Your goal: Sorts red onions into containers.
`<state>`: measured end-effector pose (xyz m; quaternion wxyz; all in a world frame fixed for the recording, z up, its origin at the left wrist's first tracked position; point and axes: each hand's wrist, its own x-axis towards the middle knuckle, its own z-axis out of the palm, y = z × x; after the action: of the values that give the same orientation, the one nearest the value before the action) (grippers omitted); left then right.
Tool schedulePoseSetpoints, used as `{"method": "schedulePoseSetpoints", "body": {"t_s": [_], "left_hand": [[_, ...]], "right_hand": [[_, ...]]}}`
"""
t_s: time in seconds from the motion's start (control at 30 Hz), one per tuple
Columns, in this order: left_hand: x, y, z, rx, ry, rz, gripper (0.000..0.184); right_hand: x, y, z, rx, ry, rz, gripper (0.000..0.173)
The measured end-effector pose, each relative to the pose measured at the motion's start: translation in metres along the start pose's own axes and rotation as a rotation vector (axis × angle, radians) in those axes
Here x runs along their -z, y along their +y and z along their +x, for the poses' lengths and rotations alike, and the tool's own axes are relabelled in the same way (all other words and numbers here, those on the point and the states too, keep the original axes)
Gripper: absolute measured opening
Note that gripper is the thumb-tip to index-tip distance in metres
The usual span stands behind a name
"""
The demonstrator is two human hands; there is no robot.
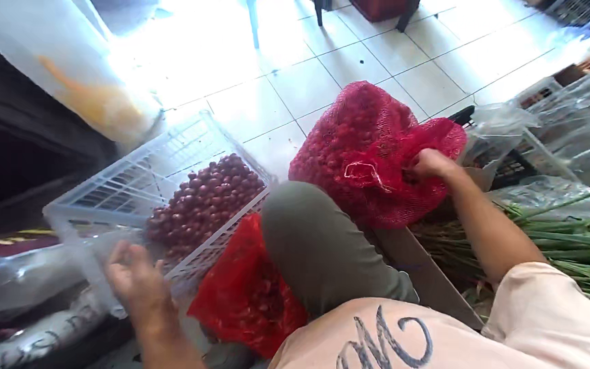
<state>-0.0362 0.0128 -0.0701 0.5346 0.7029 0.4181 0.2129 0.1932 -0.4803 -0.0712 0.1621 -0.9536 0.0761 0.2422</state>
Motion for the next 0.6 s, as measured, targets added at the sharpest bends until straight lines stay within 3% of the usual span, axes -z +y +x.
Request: {"method": "schedulePoseSetpoints", "body": {"t_s": [0.03,0.1,0.13,0.33,0.6], "left_hand": [[0.003,0.001,-0.002,0.005,0.004,-0.007,0.052],[0.007,0.003,-0.005,0.020,0.020,-0.021,0.051],[0.010,0.003,-0.006,0.021,0.028,-0.023,0.050],[0.008,0.002,-0.010,0.023,0.035,-0.046,0.045],[-0.008,0.003,-0.011,0.010,-0.027,-0.054,0.045]], "right_hand": [[-0.022,0.021,0.022,-0.018,0.017,-0.041,0.031],[-0.055,0.039,0.037,-0.044,0.038,-0.054,0.067],[-0.063,0.037,0.036,-0.088,0.005,-0.088,0.072],[-0.070,0.007,0.009,-0.180,-0.016,-0.145,0.065],[-0.091,0.033,0.023,0.081,0.110,-0.117,0.054]]}}
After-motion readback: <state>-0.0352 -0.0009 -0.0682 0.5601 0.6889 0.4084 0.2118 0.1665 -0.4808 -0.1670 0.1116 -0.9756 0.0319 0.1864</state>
